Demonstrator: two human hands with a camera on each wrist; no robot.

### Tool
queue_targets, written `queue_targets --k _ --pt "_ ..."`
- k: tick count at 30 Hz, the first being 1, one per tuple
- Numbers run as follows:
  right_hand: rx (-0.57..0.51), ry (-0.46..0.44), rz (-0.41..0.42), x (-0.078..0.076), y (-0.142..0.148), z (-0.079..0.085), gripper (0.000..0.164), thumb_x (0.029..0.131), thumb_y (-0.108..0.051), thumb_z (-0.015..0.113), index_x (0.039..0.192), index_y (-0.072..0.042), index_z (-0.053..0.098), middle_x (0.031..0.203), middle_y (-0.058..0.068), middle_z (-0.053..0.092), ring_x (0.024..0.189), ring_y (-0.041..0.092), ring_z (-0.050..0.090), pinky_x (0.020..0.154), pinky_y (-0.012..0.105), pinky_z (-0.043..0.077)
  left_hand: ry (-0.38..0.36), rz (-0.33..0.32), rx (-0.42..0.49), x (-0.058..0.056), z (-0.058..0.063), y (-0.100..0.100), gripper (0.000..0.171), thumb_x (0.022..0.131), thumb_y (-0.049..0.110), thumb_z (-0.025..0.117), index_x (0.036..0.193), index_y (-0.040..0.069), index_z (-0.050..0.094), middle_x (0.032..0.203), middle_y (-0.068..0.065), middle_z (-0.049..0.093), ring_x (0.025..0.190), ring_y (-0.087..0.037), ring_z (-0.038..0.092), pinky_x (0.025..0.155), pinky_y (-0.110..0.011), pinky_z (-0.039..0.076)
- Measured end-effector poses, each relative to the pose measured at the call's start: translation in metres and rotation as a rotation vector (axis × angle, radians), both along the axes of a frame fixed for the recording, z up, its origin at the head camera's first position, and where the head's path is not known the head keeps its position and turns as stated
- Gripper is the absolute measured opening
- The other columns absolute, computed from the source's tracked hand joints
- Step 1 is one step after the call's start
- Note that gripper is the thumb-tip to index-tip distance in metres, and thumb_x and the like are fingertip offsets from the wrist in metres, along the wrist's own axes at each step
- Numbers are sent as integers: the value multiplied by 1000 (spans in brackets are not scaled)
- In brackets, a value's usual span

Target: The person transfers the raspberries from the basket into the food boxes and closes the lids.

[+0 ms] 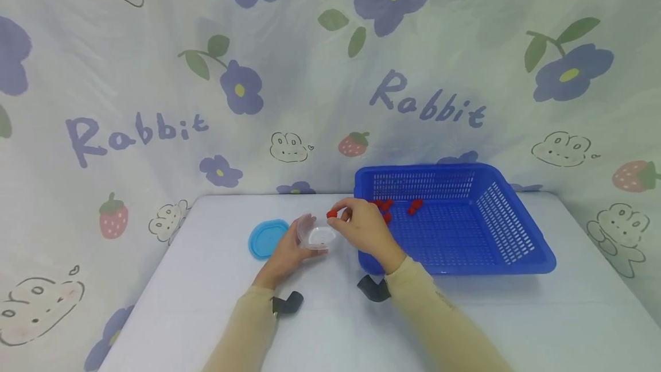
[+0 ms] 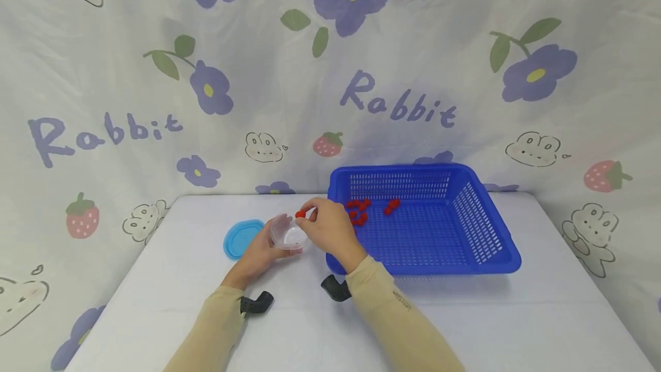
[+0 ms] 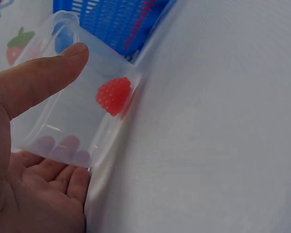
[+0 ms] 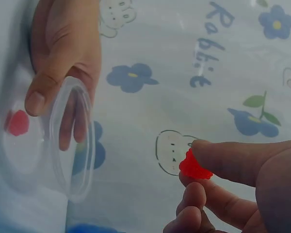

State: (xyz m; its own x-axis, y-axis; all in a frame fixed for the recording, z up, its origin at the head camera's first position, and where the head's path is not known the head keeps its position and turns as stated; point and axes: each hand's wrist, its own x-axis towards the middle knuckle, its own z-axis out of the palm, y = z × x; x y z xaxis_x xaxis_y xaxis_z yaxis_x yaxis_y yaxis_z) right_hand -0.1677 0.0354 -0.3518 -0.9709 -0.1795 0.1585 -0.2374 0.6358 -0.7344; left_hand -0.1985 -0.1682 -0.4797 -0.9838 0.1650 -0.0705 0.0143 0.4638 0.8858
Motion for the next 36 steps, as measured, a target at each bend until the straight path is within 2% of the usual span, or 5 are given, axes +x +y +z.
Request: queue_targets --k 13,21,25,33,36 --pt "207 -29 -53 -16 -26 -13 22 82 -27 69 101 -16 67 62 -3 55 54 14 50 47 23 43 30 -29 49 0 2 -1 93 64 40 83 141 26 32 139 8 41 131 -20 34 104 -56 29" --pt "371 -47 -84 -24 -40 -15 24 82 -30 69 103 -18 67 85 -1 64 75 16 56 62 30 50 36 -48 58 -1 4 -2 97 62 43 84 142 24 31 140 7 40 130 -21 35 104 -54 30" --pt "425 -35 -85 -25 -42 -16 23 82 -29 69 102 -18 67 87 0 66 80 18 59 65 33 51 38 -53 52 -1 5 -3 96 62 41 84 141 24 32 140 5 40 130 -21 36 105 -52 30" --pt "427 -32 -103 -24 -43 -18 27 83 -31 68 107 -18 65 96 3 66 88 20 61 71 37 52 71 -108 112 7 22 -1 92 68 15 83 142 5 30 142 -15 38 132 -33 33 107 -52 26" --pt "414 -21 -102 -23 -43 -17 28 82 -31 68 107 -18 66 95 3 67 86 20 61 70 37 52 71 -107 98 8 23 0 91 68 17 83 142 7 30 142 -14 38 131 -32 34 106 -52 27"
